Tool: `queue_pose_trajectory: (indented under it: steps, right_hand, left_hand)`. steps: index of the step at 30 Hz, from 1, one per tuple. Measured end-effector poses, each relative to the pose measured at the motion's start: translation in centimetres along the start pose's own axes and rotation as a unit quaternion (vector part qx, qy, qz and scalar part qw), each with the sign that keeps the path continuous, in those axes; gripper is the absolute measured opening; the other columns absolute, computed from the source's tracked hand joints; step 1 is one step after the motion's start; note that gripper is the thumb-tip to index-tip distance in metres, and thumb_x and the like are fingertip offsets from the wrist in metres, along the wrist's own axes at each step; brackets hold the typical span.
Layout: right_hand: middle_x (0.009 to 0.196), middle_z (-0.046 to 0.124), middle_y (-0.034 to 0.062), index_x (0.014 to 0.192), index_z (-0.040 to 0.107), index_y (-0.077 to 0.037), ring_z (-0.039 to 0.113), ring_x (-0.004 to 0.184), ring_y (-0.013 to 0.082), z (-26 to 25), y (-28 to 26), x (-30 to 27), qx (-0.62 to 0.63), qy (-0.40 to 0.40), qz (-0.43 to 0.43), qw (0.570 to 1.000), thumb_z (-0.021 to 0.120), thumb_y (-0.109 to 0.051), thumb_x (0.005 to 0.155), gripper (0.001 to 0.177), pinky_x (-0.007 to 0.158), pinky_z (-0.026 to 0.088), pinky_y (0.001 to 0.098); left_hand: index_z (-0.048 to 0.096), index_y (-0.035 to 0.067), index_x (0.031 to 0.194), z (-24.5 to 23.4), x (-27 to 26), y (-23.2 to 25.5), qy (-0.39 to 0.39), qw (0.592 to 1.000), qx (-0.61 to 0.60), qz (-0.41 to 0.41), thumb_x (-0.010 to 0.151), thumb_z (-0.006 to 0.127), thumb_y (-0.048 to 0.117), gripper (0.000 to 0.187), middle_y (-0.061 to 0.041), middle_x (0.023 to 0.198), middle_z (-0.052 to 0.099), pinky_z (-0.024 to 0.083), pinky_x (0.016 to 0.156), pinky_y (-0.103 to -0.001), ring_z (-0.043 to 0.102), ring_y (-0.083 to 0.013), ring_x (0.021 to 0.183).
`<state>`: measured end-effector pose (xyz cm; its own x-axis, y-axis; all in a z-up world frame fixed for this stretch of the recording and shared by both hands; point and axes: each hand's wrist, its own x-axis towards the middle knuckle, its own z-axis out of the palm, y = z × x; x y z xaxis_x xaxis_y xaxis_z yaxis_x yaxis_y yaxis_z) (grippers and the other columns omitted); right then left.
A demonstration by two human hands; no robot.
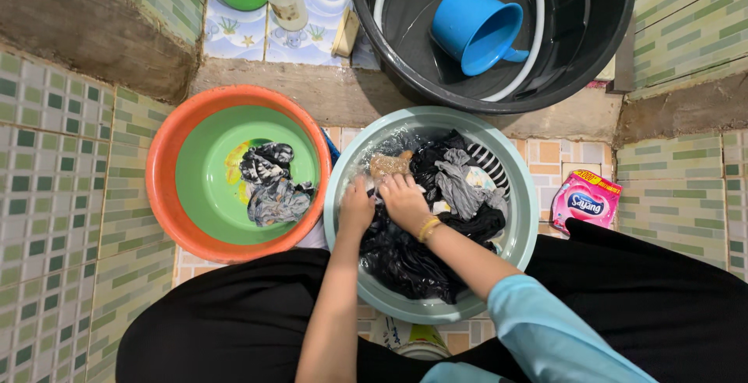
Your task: The person hand-washes various garments in a light green basin filled with soapy water, scrubbing and rinsing each item before transferring it to an orange basin. The person handles dark and light-colored clothes one at a time, squeezing out water and placing them aside.
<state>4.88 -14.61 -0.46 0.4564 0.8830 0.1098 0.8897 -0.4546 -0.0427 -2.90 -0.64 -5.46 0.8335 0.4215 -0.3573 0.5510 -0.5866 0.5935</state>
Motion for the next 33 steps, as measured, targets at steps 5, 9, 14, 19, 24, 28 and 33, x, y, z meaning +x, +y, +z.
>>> queue_pose_trajectory:
  steps: [5, 9, 14, 19, 24, 28, 33]
  right_hand:
    - [0.112, 0.063, 0.0126, 0.11, 0.065, -0.011, 0.056, 0.108, 0.0314, 1.4, 2.0, 2.7, 0.221, -0.124, 0.128, 0.959, 0.069, -0.023, 0.082, 0.031, 0.089, 0.04, 0.0446]
    - [0.114, 0.058, 0.0084, 0.127, 0.044, -0.009, 0.054, 0.1, 0.0158, -2.5, 3.9, 3.2, 0.625, -0.048, 0.225, 0.746, 0.071, -0.039, 0.095, 0.052, 0.084, 0.046, 0.0274]
    - [0.107, 0.065, 0.0048, 0.127, 0.06, -0.007, 0.057, 0.082, 0.0041, -9.4, 5.1, 3.6, 0.66, -0.096, 0.238, 0.706, 0.079, -0.042, 0.092, 0.053, 0.064, 0.047, 0.0231]
    - [0.081, 0.064, 0.0022, 0.111, 0.07, -0.008, 0.053, 0.063, 0.01, -15.5, 4.1, 2.8, 0.615, -0.112, 0.357, 0.695, 0.072, -0.037, 0.087, 0.038, 0.055, 0.043, 0.0258]
    - [0.095, 0.073, -0.0018, 0.108, 0.071, -0.006, 0.066, 0.081, 0.0031, -19.9, 1.8, 2.0, 0.718, -0.026, 0.322, 0.617, 0.065, -0.027, 0.091, 0.028, 0.07, 0.052, 0.0202]
    - [0.087, 0.068, 0.0022, 0.107, 0.068, -0.007, 0.057, 0.069, 0.0128, -21.3, 2.1, 0.1, 0.676, -0.037, 0.38, 0.631, 0.06, -0.027, 0.093, 0.026, 0.054, 0.042, 0.0313]
    - [0.098, 0.069, 0.0015, 0.112, 0.067, -0.003, 0.062, 0.085, 0.0081, -19.7, 6.2, -3.6, 0.682, 0.023, 0.407, 0.607, 0.06, -0.028, 0.095, 0.031, 0.073, 0.049, 0.0264]
  left_hand:
    - [0.048, 0.011, 0.132, -1.0, 0.9, 0.5, 0.039, 0.993, -0.109, 0.012, 0.086, 0.069, 0.014, 0.05, -0.025, 0.123, 0.058, 0.047, 0.099, -0.055, 0.058, -0.0472, 0.116]
    - [0.052, 0.006, 0.126, -2.9, 0.8, 4.2, 0.079, 0.991, -0.086, 0.062, 0.085, 0.072, 0.012, 0.045, -0.027, 0.124, 0.049, 0.043, 0.099, -0.056, 0.052, -0.0498, 0.116]
    - [0.032, 0.012, 0.144, -9.6, -0.4, 7.6, -0.135, 0.886, -0.413, 0.161, 0.079, 0.062, 0.01, 0.072, -0.019, 0.14, 0.045, 0.046, 0.106, -0.048, 0.051, -0.0383, 0.131]
    - [0.02, 0.01, 0.155, -10.8, -2.4, 9.2, -0.089, 0.927, -0.29, 0.219, 0.067, 0.086, 0.02, 0.11, -0.021, 0.145, 0.041, 0.044, 0.108, -0.047, 0.048, -0.0392, 0.13]
    - [0.0, 0.003, 0.152, -7.0, -3.2, 7.3, -0.12, 0.896, -0.362, 0.227, 0.068, 0.101, 0.03, 0.134, -0.02, 0.148, 0.047, 0.038, 0.111, -0.035, 0.05, -0.0228, 0.134]
    - [0.069, 0.003, 0.129, -5.0, -2.9, 5.8, -0.201, 0.938, -0.265, 0.095, 0.071, 0.089, 0.028, 0.066, -0.013, 0.116, 0.077, 0.052, 0.096, -0.03, 0.069, -0.0178, 0.104]
    - [0.065, 0.003, 0.129, -9.3, -2.0, 6.0, -0.23, 0.918, -0.275, 0.17, 0.072, 0.083, 0.018, 0.061, -0.009, 0.111, 0.075, 0.052, 0.095, -0.031, 0.067, -0.0179, 0.101]
